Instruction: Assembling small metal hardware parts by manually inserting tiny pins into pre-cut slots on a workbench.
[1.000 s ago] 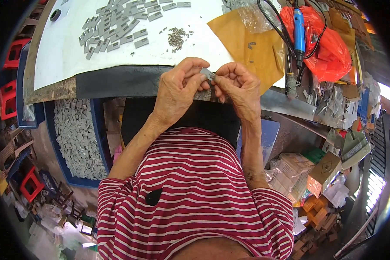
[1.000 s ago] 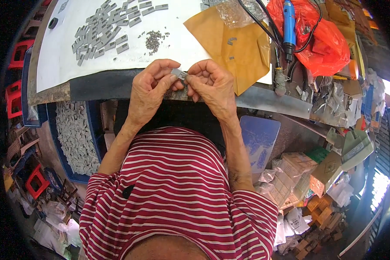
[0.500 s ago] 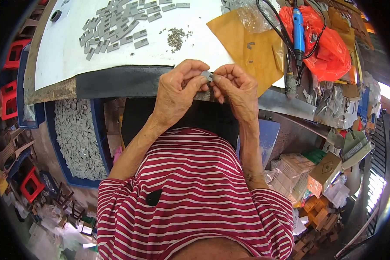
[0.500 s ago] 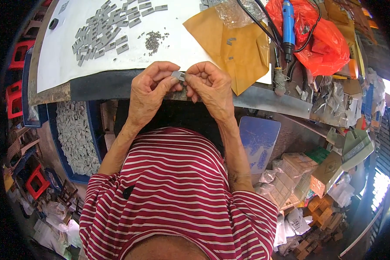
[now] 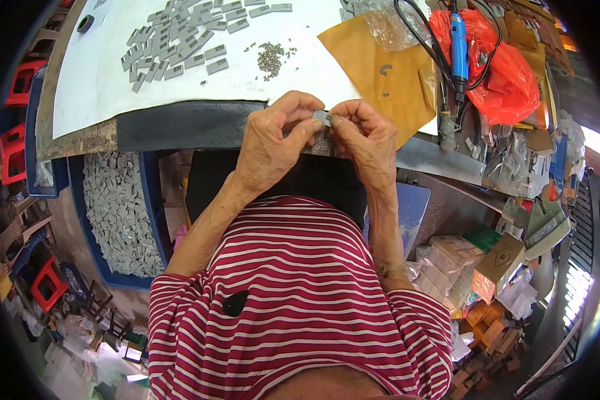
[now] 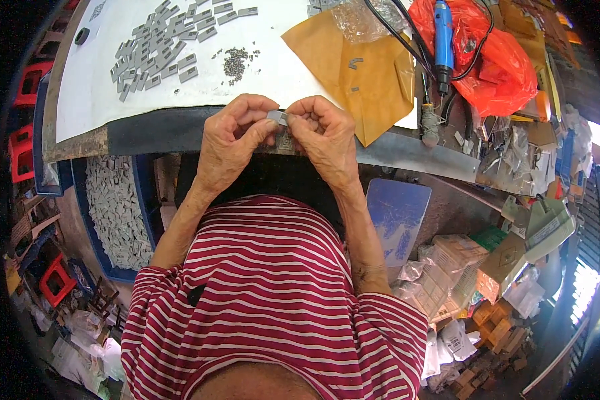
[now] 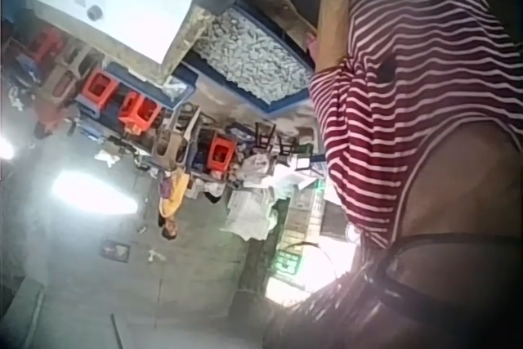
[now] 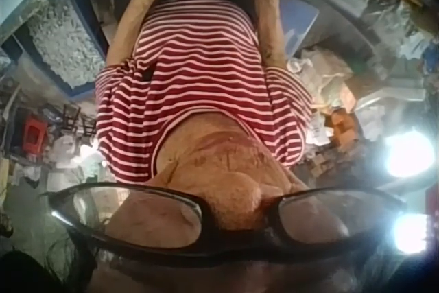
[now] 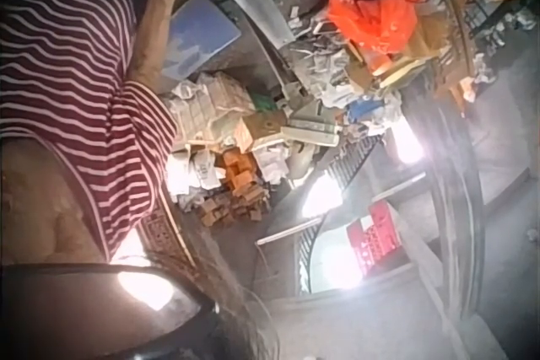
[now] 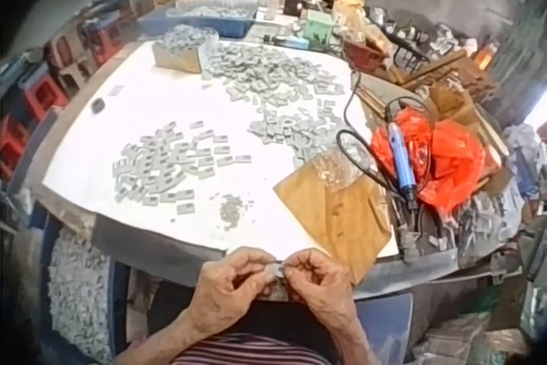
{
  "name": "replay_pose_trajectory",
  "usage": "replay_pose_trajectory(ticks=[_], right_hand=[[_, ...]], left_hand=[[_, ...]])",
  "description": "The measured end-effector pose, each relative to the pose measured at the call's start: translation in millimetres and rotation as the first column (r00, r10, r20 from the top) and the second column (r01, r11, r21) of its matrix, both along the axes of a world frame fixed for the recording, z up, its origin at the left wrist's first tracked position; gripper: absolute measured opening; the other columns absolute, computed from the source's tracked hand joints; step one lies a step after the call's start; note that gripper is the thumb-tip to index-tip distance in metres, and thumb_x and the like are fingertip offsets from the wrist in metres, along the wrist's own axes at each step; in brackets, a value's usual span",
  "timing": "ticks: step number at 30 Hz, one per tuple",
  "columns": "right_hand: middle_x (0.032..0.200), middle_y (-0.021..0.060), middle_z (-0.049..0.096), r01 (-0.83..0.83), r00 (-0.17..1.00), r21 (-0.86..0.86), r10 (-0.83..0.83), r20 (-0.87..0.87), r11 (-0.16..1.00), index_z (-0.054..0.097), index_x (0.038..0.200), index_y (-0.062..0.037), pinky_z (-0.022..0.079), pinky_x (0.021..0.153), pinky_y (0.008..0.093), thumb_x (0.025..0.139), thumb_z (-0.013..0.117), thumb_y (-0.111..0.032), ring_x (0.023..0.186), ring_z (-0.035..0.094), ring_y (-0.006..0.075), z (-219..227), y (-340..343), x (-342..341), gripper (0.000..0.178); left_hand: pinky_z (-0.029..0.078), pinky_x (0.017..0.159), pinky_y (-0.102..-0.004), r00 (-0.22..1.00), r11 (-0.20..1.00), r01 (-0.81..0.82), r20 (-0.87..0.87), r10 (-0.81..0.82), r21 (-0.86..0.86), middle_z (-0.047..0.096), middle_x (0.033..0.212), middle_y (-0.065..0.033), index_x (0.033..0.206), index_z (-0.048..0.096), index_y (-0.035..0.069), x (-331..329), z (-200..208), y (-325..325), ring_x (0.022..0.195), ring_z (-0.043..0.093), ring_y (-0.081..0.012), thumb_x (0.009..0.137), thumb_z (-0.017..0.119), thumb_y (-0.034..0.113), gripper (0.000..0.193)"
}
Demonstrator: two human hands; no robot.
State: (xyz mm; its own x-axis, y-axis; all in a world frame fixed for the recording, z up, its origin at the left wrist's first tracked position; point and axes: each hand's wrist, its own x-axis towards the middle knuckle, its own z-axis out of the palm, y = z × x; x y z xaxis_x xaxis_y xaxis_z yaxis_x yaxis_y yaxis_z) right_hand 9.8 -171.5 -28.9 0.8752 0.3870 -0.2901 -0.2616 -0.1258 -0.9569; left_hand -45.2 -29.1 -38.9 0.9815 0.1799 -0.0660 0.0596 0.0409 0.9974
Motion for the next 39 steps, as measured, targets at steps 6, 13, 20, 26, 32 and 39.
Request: replay_pose_trajectory(ticks=[6, 13, 20, 26, 32, 39], right_hand=[[0.060, -0.0032, 0.051, -0.038, 0.999, -0.014, 0.037, -0.026, 0.999, 0.058, 0.081, 0.0013, 0.032, 0.042, 0.0163, 0.079, 0.058, -0.007, 0.048, 0.043, 0.0017, 1.8, 0.7, 6.9, 0.008], [0.060, -0.0031, 0.051, -0.099, 0.994, -0.071, 0.095, -0.062, 0.993, 0.057, 0.084, 0.0007, 0.032, 0.042, 0.0166, 0.080, 0.058, -0.008, 0.047, 0.043, 0.0023, 9.9, 1.2, 13.8, 0.010], [0.060, -0.0022, 0.052, -0.119, 0.990, -0.082, 0.124, 0.062, 0.989, 0.057, 0.084, 0.0004, 0.034, 0.042, 0.0166, 0.080, 0.058, -0.007, 0.049, 0.046, 0.0029, 5.6, 6.6, 14.8, 0.008], [0.062, -0.0013, 0.054, -0.099, 0.994, -0.005, 0.098, -0.042, 0.995, 0.058, 0.084, 0.0006, 0.035, 0.043, 0.0164, 0.080, 0.057, -0.006, 0.049, 0.046, 0.0034, 6.0, 12.4, 17.6, 0.008], [0.066, 0.0007, 0.056, -0.112, 0.993, 0.021, 0.113, -0.047, 0.994, 0.057, 0.086, 0.0008, 0.036, 0.045, 0.0162, 0.082, 0.057, -0.008, 0.051, 0.047, 0.0039, 10.2, 26.4, 25.1, 0.010], [0.073, 0.0044, 0.057, -0.086, 0.990, 0.218, 0.108, -0.094, 0.972, 0.056, 0.094, 0.0039, 0.039, 0.048, 0.0175, 0.085, 0.054, -0.009, 0.057, 0.050, 0.0061, 2.8, 36.3, 33.3, 0.016]], left_hand=[[0.046, 0.053, -0.0242, 0.999, 0.993, 0.040, 0.018, -0.042, 0.114, 0.062, 0.068, -0.0098, 0.093, 0.054, -0.001, 1.2, 5.6, 5.2, 0.058, 0.058, -0.0119, 0.080, 0.056, 0.004, 0.014], [0.047, 0.060, -0.0251, 0.988, 0.924, 0.027, 0.131, -0.083, 0.382, 0.061, 0.073, -0.0128, 0.097, 0.055, 0.001, 1.2, 9.3, 13.1, 0.065, 0.061, -0.0171, 0.078, 0.061, 0.005, 0.021], [0.045, 0.053, -0.0320, 0.967, 0.944, -0.050, 0.252, -0.036, 0.326, 0.058, 0.070, -0.0169, 0.094, 0.053, 0.001, 1.2, 2.8, 14.1, 0.063, 0.060, -0.0307, 0.077, 0.057, 0.002, 0.018], [0.044, 0.058, -0.0372, 0.930, 0.831, -0.105, 0.350, -0.113, 0.546, 0.056, 0.070, -0.0147, 0.089, 0.054, 0.002, 5.7, 4.9, 22.5, 0.065, 0.057, -0.0309, 0.075, 0.058, 0.004, 0.015], [0.045, 0.062, -0.0366, 0.929, 0.742, -0.139, 0.345, -0.131, 0.656, 0.057, 0.074, -0.0112, 0.087, 0.055, 0.002, 12.1, 8.4, 35.8, 0.069, 0.057, -0.0283, 0.074, 0.059, 0.007, 0.015], [0.046, 0.059, -0.0311, 0.928, 0.731, -0.186, 0.363, -0.089, 0.657, 0.059, 0.076, -0.0113, 0.089, 0.058, 0.000, 25.0, 5.4, 53.8, 0.065, 0.058, -0.0229, 0.074, 0.062, 0.006, 0.017]])
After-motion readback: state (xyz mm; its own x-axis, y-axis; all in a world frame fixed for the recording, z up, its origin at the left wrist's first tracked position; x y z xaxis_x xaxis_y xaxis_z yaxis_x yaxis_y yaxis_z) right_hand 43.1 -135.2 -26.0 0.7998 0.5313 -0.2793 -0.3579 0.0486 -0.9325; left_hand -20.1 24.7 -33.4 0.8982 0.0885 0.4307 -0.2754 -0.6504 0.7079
